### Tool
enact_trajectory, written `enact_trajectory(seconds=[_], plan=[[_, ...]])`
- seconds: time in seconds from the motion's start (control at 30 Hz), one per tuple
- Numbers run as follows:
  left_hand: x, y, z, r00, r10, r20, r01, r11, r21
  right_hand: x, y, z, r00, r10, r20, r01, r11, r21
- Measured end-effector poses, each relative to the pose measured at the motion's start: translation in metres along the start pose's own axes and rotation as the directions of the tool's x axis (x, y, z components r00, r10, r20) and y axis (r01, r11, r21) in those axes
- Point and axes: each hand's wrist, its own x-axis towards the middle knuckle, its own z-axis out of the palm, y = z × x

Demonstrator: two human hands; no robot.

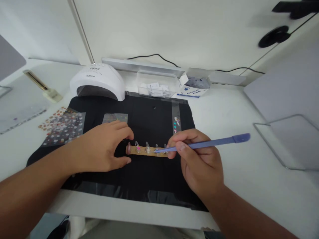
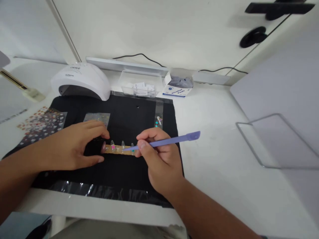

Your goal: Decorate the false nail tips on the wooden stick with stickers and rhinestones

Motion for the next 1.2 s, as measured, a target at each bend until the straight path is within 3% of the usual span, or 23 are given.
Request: enact_trajectory(seconds=[0.23, 0.5, 0.83, 1.2], plan=[[0.0, -0.007, -0.006, 1.0, 0.002, -0.003, -0.002, 1.0, 0.023, 0.003, -0.023, 0.025, 0.999, -0.003, 0.049, 0.021, 0.926, -0.377], [0.003, -0.008, -0.007, 0.997, 0.073, -0.019, -0.071, 0.995, 0.071, 0.01, -0.013, 0.038, 0.986, -0.034, 0.163, 0.13, 0.771, -0.624], [0.003, -0.012, -0.004, 0.992, 0.12, -0.047, -0.115, 0.988, 0.105, 0.014, -0.008, 0.041, 0.983, -0.025, 0.182, 0.141, 0.736, -0.663], [0.003, -0.014, 0.0, 0.987, 0.145, -0.072, -0.136, 0.983, 0.119, 0.01, -0.005, 0.04, 0.994, 0.017, 0.111, 0.043, 0.855, -0.516]])
